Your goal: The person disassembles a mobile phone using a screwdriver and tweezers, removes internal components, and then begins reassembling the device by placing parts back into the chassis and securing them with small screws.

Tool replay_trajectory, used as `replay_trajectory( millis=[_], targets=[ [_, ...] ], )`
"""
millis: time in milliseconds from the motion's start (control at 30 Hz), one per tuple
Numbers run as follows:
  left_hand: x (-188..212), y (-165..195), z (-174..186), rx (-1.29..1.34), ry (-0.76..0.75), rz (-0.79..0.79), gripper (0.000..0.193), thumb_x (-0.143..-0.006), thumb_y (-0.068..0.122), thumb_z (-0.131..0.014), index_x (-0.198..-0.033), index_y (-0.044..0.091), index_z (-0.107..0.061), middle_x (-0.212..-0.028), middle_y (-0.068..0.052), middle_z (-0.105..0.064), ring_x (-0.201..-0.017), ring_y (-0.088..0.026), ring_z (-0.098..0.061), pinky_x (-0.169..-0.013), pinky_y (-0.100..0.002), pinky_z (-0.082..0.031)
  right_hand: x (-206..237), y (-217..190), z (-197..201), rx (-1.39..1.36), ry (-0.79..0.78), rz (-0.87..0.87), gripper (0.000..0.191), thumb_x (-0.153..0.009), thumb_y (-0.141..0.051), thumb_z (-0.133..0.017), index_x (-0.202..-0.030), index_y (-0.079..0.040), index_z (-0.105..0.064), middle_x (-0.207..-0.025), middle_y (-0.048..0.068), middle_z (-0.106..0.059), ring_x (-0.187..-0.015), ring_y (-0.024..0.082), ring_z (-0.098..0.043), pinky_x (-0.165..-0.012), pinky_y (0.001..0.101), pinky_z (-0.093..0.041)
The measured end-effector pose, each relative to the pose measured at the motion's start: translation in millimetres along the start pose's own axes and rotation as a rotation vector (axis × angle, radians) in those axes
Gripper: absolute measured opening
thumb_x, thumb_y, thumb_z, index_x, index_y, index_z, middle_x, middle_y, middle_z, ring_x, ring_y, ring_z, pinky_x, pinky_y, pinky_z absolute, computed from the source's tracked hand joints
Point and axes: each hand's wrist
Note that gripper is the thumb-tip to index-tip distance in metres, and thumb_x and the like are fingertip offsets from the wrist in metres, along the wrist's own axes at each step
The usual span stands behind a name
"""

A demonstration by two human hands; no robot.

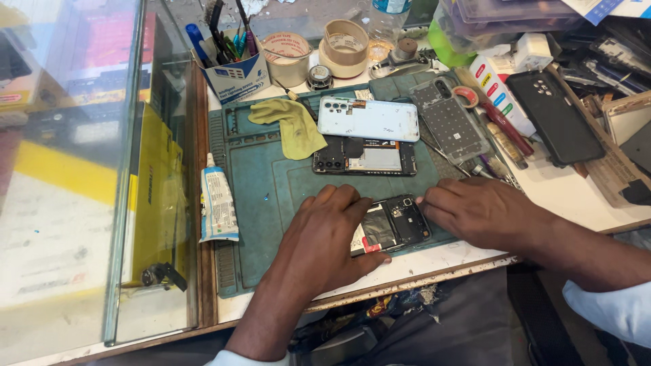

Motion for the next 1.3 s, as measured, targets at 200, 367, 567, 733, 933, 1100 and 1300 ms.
replay_trajectory(
  millis=[200, 367, 567, 733, 933, 1100, 1300],
  targets=[
    [-1.0, 0.7, 1.3, 0.015, -0.023, 0.028, 0.069, -0.064, 0.038, -0.090, -0.117, -0.001, -0.071, -0.109, -0.013, -0.064, -0.110, -0.033, -0.059, -0.092, -0.047, -0.046, 3.0, -1.0, -4.6, 0.060, 0.050, 0.048, 0.034, -0.081, -0.016, -0.066, -0.113, -0.004, -0.071, -0.098, 0.004, -0.061, -0.082, 0.018, -0.065, -0.059, 0.0323, -0.060],
    [-2.3, 1.3, 3.3, 0.022, -0.028, 0.033, 0.069, -0.061, 0.038, -0.090, -0.116, -0.001, -0.071, -0.110, -0.013, -0.064, -0.111, -0.033, -0.059, -0.092, -0.047, -0.046, 0.3, 9.3, -2.6, 0.160, 0.064, 0.226, 0.028, -0.075, -0.016, -0.065, -0.100, -0.003, -0.070, -0.095, 0.005, -0.062, -0.089, 0.018, -0.067, -0.067, 0.0306, -0.061],
    [-4.5, 3.0, 4.8, 0.029, -0.016, 0.030, 0.070, -0.059, 0.038, -0.091, -0.115, 0.000, -0.071, -0.112, -0.014, -0.064, -0.113, -0.034, -0.058, -0.093, -0.047, -0.045, 2.3, 14.3, -7.2, 0.200, 0.020, 0.243, 0.029, -0.078, -0.016, -0.065, -0.104, -0.004, -0.069, -0.094, 0.003, -0.061, -0.087, 0.017, -0.066, -0.067, 0.0313, -0.061],
    [-9.1, 8.1, 5.0, -0.041, -0.036, -0.012, 0.073, -0.057, 0.045, -0.093, -0.110, 0.000, -0.071, -0.110, -0.013, -0.065, -0.114, -0.034, -0.057, -0.095, -0.047, -0.044, 0.4, 18.1, -5.5, 0.096, 0.021, 0.216, 0.031, -0.077, -0.016, -0.064, -0.105, -0.003, -0.069, -0.094, 0.004, -0.060, -0.088, 0.020, -0.067, -0.062, 0.0327, -0.060],
    [-31.0, 18.8, -19.5, -0.001, -0.026, -0.102, 0.074, -0.061, 0.044, -0.090, -0.116, -0.001, -0.070, -0.111, -0.014, -0.064, -0.112, -0.034, -0.057, -0.097, -0.046, -0.045, -14.4, 11.8, -2.7, -0.196, -0.209, -0.240, 0.024, -0.085, -0.026, -0.066, -0.104, -0.012, -0.070, -0.099, 0.004, -0.059, -0.091, 0.022, -0.066, -0.070, 0.0399, -0.058],
    [-35.2, 12.1, -26.4, 0.029, -0.042, -0.142, 0.070, -0.063, 0.044, -0.088, -0.116, 0.001, -0.071, -0.111, -0.012, -0.064, -0.110, -0.033, -0.057, -0.094, -0.046, -0.045, -8.1, 20.0, 0.2, -0.055, 0.035, 0.143, 0.026, -0.073, -0.015, -0.064, -0.097, -0.005, -0.067, -0.097, 0.006, -0.059, -0.097, 0.024, -0.065, -0.070, 0.0360, -0.059],
    [-35.1, 9.6, -27.5, -0.026, -0.124, -0.151, 0.063, -0.073, 0.047, -0.084, -0.114, 0.000, -0.071, -0.112, -0.011, -0.065, -0.115, -0.031, -0.058, -0.100, -0.045, -0.045, -9.4, 34.7, -7.2, 0.199, 0.084, 0.465, 0.015, -0.073, -0.015, -0.065, -0.087, -0.008, -0.062, -0.093, 0.003, -0.056, -0.093, 0.019, -0.065, -0.072, 0.0326, -0.060]
  ],
)
Point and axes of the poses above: each hand's wrist, its own x-axis away from the middle knuckle, its own z-axis out of the back of the hand, y = z × x
